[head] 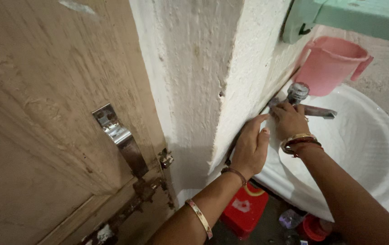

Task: The person scrubs a white bathroom sink with a steel wool pad, repeatedly rinsing the pad under the tap and wiping the basin and faucet. A pink plastic jug is moved aside and then returned to the sink area during the cleaning.

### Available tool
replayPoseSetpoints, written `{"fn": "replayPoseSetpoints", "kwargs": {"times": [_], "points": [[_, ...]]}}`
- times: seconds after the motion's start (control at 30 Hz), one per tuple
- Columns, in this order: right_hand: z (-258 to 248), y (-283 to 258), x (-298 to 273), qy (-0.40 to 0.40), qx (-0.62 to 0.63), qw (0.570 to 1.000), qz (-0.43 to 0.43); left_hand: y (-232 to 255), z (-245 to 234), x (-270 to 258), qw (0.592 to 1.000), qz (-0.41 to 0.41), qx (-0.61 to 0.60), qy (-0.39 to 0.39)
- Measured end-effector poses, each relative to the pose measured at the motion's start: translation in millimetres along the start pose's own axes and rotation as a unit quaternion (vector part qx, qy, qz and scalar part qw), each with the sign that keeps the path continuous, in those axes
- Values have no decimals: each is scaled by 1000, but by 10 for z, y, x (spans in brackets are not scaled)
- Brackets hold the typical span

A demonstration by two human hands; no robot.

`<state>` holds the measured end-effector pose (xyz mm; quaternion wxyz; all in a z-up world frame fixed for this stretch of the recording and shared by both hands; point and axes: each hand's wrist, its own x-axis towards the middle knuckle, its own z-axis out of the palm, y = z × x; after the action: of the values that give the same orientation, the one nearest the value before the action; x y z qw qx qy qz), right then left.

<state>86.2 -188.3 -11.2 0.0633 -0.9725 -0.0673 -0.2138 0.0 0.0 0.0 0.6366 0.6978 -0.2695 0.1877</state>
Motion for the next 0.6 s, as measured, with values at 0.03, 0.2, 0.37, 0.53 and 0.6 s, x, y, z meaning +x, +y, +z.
{"fn": "replayPoseSetpoints", "kwargs": {"times": [0.03,0.2,0.37,0.53,0.6], "points": [[-103,-114,-62,-49,-26,998,-23,7,-3,3,1000,8,4,1],[-382,-539,-651,-178,-27,983,-47,31,1,-1,1000,19,11,5],[-343,-399,-568,-88,16,993,-77,8,34,-19,997,62,42,9],[-239,-314,-327,-65,-100,984,-136,-42,71,-23,995,73,69,0],[-212,-345,-416,-24,-34,986,-161,-58,76,-34,995,80,66,-1]]}}
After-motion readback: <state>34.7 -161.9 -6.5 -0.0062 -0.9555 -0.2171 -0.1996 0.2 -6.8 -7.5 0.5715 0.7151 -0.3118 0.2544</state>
